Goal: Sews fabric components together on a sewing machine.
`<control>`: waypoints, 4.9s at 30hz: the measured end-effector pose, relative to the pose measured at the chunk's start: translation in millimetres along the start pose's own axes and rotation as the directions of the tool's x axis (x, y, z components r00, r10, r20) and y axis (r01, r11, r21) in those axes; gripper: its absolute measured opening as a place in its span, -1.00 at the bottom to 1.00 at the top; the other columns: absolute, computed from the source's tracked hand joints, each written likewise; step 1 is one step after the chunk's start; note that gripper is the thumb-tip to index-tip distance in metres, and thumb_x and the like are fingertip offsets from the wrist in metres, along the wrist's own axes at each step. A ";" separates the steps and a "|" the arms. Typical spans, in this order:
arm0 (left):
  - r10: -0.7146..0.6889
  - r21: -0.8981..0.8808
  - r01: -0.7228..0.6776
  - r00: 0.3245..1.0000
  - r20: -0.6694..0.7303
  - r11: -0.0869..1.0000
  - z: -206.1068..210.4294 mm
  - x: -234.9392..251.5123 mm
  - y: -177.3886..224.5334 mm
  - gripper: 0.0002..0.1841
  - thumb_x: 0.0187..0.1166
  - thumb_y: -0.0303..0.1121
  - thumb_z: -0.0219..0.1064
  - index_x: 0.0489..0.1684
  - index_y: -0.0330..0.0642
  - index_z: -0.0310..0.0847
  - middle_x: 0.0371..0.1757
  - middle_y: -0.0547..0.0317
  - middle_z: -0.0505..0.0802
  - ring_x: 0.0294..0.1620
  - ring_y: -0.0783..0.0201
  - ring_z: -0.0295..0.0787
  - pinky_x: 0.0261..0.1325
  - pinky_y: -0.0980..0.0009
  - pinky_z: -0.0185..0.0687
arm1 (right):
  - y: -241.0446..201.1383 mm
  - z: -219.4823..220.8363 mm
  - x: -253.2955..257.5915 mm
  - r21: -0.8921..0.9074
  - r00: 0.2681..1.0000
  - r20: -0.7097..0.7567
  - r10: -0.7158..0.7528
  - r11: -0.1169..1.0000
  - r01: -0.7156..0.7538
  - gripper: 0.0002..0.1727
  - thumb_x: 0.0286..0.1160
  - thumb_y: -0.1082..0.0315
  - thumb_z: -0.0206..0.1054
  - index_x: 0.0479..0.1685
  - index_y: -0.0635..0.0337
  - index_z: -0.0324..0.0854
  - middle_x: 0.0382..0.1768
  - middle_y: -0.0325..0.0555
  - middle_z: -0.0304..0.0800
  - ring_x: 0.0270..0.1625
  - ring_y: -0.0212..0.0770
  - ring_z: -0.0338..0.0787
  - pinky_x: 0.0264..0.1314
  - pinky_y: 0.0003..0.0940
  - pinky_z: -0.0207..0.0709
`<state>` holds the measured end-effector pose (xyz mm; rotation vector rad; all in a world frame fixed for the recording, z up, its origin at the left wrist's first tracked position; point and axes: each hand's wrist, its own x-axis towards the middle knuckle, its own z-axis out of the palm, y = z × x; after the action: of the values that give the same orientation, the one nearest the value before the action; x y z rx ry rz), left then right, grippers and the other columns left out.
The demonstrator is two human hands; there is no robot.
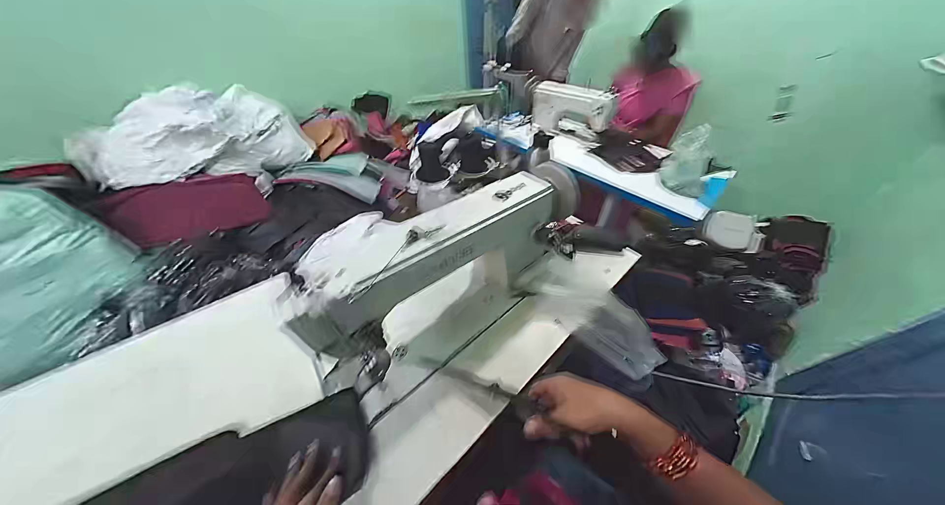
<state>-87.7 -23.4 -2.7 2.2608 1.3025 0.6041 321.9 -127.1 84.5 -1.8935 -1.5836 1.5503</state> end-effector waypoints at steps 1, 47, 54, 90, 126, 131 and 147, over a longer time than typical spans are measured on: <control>0.071 -0.043 -0.072 0.997 -0.029 0.996 1.7 -16.6 -1.0 -0.41 0.85 -0.10 -0.13 0.31 -0.39 0.74 0.58 -0.48 0.57 0.75 -0.51 0.21 0.76 -0.47 -0.21 | -0.8 -3.3 3.8 -0.074 0.998 -0.064 0.007 0.997 -0.012 -0.42 0.57 -0.11 0.40 0.27 0.22 0.64 -0.31 0.01 0.76 -0.47 -0.16 0.68 -0.34 -0.12 0.62; 0.017 0.483 0.322 0.818 -0.576 0.814 81.0 -82.0 36.8 -0.32 0.82 0.08 -0.30 0.42 -0.07 0.72 0.51 0.11 0.76 0.52 -0.04 0.67 0.55 -0.06 0.43 | -149.2 171.2 220.0 -0.648 -0.093 0.456 -0.885 -0.402 0.648 -0.63 0.80 0.17 0.05 0.13 0.09 0.78 0.25 0.02 0.87 0.32 0.08 0.84 0.29 0.00 0.70; -0.010 0.467 0.323 0.830 -0.558 0.823 79.9 -82.1 41.3 -0.35 0.82 0.05 -0.27 0.49 -0.08 0.67 0.59 0.14 0.70 0.61 -0.03 0.58 0.59 -0.05 0.37 | -157.7 178.3 219.7 -0.679 -0.156 0.416 -0.896 -0.420 0.602 -0.69 0.75 0.30 0.08 -0.20 0.18 0.74 -0.06 0.01 0.96 0.04 0.02 0.95 0.03 -0.15 0.80; -0.182 0.125 0.330 0.755 -0.630 0.936 3.7 -78.9 19.4 -0.68 0.65 -0.38 0.21 0.08 -0.42 0.82 0.03 -0.31 0.87 0.19 -0.36 0.78 0.37 -0.23 0.58 | -162.7 115.9 193.2 -0.287 0.773 -0.099 -0.627 0.762 0.581 -0.59 0.69 0.54 0.12 0.47 0.40 0.50 0.26 0.27 0.74 0.25 0.05 0.78 0.34 -0.10 0.60; -0.726 -0.753 0.550 0.673 0.143 0.361 -115.4 -70.0 -31.5 -0.62 0.81 -0.13 0.16 -0.05 -0.30 0.75 -0.29 0.18 0.86 -0.26 0.39 0.81 -0.05 0.43 0.72 | -197.6 156.1 166.0 0.520 0.990 0.059 -0.126 0.851 0.077 -0.51 0.92 0.00 -0.10 0.41 0.23 0.41 -0.22 0.02 0.83 -0.45 -0.23 0.79 -0.56 -0.45 0.52; -0.732 -0.681 0.588 0.672 0.112 0.436 -114.0 -71.4 -35.7 -0.68 0.71 -0.16 0.33 -0.06 -0.30 0.76 -0.32 0.18 0.83 -0.39 0.46 0.70 -0.20 0.48 0.64 | -191.3 174.3 169.9 0.508 0.988 0.024 -0.151 0.853 0.118 -0.55 0.74 0.39 0.25 0.52 0.35 0.33 0.12 0.16 0.73 -0.11 -0.17 0.87 -0.20 -0.35 0.75; -0.768 -0.414 0.676 0.633 -0.095 0.609 -96.8 -65.7 -35.8 -0.60 0.59 -0.18 0.49 0.02 -0.43 0.69 -0.25 -0.10 0.84 -0.27 0.14 0.79 0.01 0.10 0.73 | -169.9 192.7 171.9 -0.101 0.891 -0.202 -0.407 0.913 0.394 -0.33 0.53 0.24 0.48 0.55 0.41 0.40 0.17 0.33 0.72 0.20 0.16 0.72 0.33 0.04 0.53</control>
<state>-197.8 -48.7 44.1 1.1977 1.9147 0.7486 44.6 -1.9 29.8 -1.5649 -1.7890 1.0935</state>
